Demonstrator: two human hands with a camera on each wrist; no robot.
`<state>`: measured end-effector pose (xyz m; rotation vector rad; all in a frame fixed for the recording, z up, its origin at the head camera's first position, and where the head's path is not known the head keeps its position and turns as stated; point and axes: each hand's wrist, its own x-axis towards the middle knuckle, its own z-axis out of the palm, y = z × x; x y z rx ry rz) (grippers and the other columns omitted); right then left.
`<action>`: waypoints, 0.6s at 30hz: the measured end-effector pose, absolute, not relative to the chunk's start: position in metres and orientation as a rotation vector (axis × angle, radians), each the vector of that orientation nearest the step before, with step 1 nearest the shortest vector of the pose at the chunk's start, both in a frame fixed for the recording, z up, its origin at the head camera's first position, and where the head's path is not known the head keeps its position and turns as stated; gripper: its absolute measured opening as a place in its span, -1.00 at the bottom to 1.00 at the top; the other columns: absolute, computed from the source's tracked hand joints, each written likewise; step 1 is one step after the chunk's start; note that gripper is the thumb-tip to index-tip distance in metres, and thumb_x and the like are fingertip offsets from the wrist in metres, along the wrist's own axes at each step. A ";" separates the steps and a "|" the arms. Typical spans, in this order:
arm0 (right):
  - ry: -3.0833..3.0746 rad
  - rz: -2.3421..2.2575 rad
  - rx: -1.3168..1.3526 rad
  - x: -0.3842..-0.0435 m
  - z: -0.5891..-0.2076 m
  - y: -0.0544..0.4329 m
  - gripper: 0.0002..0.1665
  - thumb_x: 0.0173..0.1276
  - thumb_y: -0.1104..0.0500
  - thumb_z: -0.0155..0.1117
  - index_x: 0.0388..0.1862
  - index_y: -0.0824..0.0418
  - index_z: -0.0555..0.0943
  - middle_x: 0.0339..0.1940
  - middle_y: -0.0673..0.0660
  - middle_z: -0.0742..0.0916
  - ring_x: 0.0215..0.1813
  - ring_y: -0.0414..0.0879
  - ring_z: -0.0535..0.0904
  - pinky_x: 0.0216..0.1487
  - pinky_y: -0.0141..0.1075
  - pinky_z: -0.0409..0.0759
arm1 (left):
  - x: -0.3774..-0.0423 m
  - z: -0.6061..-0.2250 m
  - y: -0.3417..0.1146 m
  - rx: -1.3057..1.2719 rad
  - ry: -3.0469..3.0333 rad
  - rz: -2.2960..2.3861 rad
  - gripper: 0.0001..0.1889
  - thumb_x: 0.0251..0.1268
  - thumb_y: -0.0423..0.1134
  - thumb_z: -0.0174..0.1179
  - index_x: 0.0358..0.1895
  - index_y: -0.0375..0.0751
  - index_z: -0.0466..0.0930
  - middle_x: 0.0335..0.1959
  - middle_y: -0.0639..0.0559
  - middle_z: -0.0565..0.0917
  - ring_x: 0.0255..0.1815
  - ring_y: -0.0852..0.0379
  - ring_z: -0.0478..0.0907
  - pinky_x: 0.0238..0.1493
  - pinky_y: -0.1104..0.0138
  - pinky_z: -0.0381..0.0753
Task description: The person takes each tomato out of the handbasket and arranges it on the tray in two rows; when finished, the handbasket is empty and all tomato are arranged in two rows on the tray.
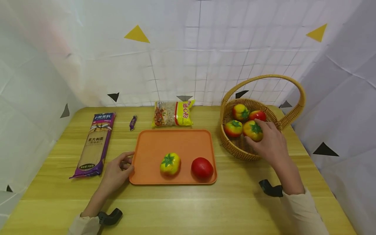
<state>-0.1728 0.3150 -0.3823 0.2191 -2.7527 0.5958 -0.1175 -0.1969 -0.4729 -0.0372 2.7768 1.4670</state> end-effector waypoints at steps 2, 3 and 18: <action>-2.733 0.597 0.234 -0.170 -0.381 0.312 -0.15 0.17 0.08 0.52 0.35 0.43 0.43 0.10 0.53 0.52 -0.01 0.43 0.46 -0.10 0.32 0.41 | -0.118 -0.473 -0.197 -0.036 2.781 1.464 -0.48 0.21 -0.41 0.22 0.29 -0.08 0.56 -0.19 -0.03 0.65 -0.28 0.13 0.65 -0.28 0.26 0.62; -2.727 0.600 0.239 -0.169 -0.380 0.311 -0.15 0.17 0.07 0.52 0.36 0.42 0.43 0.10 0.53 0.52 -0.03 0.42 0.46 -0.12 0.31 0.41 | -0.118 -0.473 -0.197 -0.036 2.783 1.462 -0.48 0.21 -0.41 0.22 0.29 -0.08 0.56 -0.19 -0.03 0.65 -0.28 0.13 0.65 -0.28 0.25 0.62; -2.639 0.615 0.325 -0.150 -0.368 0.287 -0.16 0.12 0.12 0.55 0.36 0.35 0.47 0.13 0.42 0.55 0.00 0.36 0.51 -0.11 0.27 0.43 | -0.118 -0.475 -0.198 -0.030 2.783 1.483 -0.47 0.19 -0.42 0.22 0.28 -0.08 0.57 -0.19 -0.02 0.64 -0.30 0.15 0.65 -0.29 0.26 0.61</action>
